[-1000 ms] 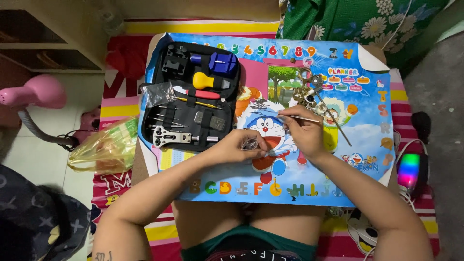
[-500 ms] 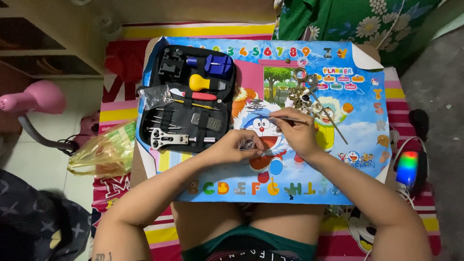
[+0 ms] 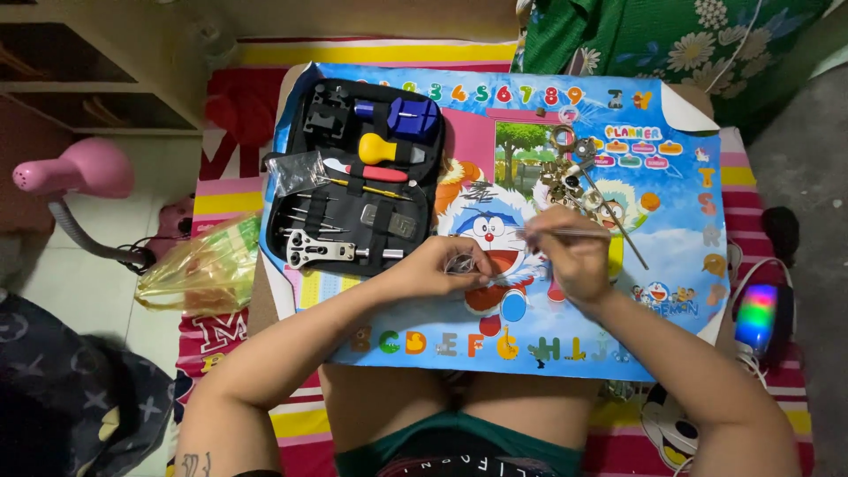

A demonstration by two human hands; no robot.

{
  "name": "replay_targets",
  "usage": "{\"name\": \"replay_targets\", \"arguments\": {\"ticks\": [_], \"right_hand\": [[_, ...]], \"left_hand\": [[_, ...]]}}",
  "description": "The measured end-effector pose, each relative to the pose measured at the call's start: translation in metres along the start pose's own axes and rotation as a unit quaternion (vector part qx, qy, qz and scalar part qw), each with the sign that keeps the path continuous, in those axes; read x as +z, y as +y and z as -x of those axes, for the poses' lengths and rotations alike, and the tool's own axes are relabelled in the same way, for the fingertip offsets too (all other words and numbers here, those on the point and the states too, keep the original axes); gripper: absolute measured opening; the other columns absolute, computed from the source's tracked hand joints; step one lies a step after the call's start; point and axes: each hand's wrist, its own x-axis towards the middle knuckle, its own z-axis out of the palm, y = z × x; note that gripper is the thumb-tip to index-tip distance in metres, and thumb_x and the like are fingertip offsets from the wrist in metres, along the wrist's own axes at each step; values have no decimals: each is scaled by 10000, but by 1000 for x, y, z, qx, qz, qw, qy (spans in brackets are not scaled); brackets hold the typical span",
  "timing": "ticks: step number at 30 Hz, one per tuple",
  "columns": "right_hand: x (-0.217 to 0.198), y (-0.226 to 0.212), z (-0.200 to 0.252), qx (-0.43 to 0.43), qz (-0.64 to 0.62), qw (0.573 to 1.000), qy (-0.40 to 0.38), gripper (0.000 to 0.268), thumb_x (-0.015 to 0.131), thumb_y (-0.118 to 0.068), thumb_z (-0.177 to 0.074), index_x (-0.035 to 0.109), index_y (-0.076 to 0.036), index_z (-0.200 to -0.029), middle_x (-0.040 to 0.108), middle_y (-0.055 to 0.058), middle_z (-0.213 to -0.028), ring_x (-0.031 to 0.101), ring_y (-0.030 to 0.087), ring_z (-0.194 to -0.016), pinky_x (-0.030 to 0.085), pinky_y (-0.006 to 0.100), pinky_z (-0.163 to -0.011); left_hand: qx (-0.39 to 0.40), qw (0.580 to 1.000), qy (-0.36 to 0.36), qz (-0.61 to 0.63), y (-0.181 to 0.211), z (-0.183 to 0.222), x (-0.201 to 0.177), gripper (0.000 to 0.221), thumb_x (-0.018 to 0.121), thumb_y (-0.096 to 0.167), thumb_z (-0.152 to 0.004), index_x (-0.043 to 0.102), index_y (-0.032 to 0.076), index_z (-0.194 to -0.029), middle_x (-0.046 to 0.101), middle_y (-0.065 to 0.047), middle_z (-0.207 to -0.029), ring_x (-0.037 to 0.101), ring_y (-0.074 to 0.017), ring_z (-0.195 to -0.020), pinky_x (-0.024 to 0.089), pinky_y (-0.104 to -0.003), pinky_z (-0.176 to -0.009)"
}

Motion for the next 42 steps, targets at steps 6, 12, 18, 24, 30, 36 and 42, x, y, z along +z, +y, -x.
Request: {"name": "replay_targets", "arguments": {"ticks": [6, 12, 18, 24, 30, 36, 42], "right_hand": [[7, -8, 3, -50, -19, 991, -120, 108, 718, 79, -883, 747, -19, -918, 736, 158, -830, 709, 243, -716, 576, 334, -661], [1, -6, -3, -10, 36, 998, -55, 87, 706, 58, -912, 716, 6, -982, 703, 149, -835, 645, 174, -696, 548, 286, -609], [14, -15, -18, 25, 148, 988, -29, 110, 746, 53, -908, 780, -20, -982, 718, 137, -820, 632, 141, -686, 503, 264, -555], [25, -17, -21, 85, 187, 978, -44, 171, 748, 39, -898, 811, -69, -1014, 759, 133, -868, 682, 168, -752, 565, 281, -645], [26, -19, -17, 86, 173, 981, -27, 167, 747, 57, -905, 811, -50, -1017, 757, 141, -856, 692, 161, -769, 603, 287, -655], [27, -15, -18, 101, 172, 980, -21, 153, 764, 7, -926, 808, -64, -1055, 769, 136, -906, 677, 136, -812, 609, 276, -673], [25, -16, -23, 86, 156, 984, -28, 179, 715, 45, -939, 817, -61, -1041, 752, 134, -863, 658, 141, -761, 606, 275, -667]], "left_hand": [[6, 1000, 7, 9, -6, 0, 2, 131, 802, 113, -852, 753, 78, -967, 744, -136, -835, 709, -245, -856, 550, -377, -829], [1, 1000, 12, -8, -6, 1, 2, 143, 811, 152, -852, 754, 94, -970, 741, -122, -818, 712, -238, -857, 550, -372, -819], [2, 1000, 9, -17, -9, -1, 2, 140, 813, 155, -853, 757, 96, -967, 743, -123, -815, 714, -240, -860, 550, -375, -815], [0, 1000, -1, -20, -2, 1, 0, 137, 809, 147, -860, 754, 75, -963, 738, -137, -803, 708, -252, -823, 546, -390, -819], [0, 1000, 2, -13, -8, -5, 4, 132, 808, 156, -853, 755, 86, -952, 746, -110, -784, 719, -219, -785, 557, -370, -806], [3, 1000, 16, -12, -3, 2, 6, 137, 815, 134, -843, 758, 82, -957, 753, -121, -847, 706, -231, -875, 546, -385, -844], [7, 1000, 16, -19, -10, -2, 3, 141, 826, 159, -838, 768, 100, -952, 756, -104, -866, 710, -219, -876, 546, -374, -843]]}}
